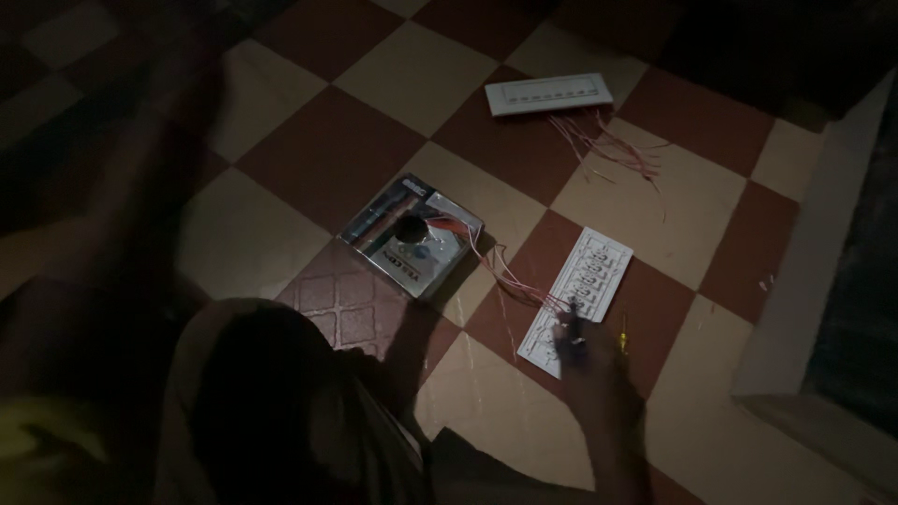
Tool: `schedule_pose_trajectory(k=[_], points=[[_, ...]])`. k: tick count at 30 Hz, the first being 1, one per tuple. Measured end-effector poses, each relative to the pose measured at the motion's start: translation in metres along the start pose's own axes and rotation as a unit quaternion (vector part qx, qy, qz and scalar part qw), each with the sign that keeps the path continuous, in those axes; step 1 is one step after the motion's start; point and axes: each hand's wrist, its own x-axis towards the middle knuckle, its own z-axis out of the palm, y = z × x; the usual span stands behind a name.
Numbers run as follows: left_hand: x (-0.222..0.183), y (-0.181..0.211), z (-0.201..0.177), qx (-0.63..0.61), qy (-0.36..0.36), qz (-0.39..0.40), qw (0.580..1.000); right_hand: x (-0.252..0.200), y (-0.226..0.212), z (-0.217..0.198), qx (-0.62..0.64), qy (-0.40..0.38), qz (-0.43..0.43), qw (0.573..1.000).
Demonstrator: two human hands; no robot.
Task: The person connects wires to a switchboard using a screwdriver and wire cutters while sitting on a tiled floor.
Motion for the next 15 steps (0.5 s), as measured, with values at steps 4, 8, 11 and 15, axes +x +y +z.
schedule_pose_trajectory(k=[4,8,11,15], points=[[0.022,0.028,0.022,-0.123,0.097,-0.078,0.985,0.010,0.021,-0.005,0.155,-0.028,0.316,0.936],[0.046,0.078,0.008,-0.463,0.122,-0.140,0.867,0.026,0.001,-0.003,0.260,-0.031,0.409,0.874],[0.060,0.158,0.001,-0.679,0.031,-0.138,0.720,0.014,-0.015,-0.006,0.004,-0.085,0.379,0.922],[0.066,0.210,0.026,-0.815,-0.066,-0.050,0.573,-0.001,-0.004,-0.003,-0.031,-0.055,0.141,0.988]])
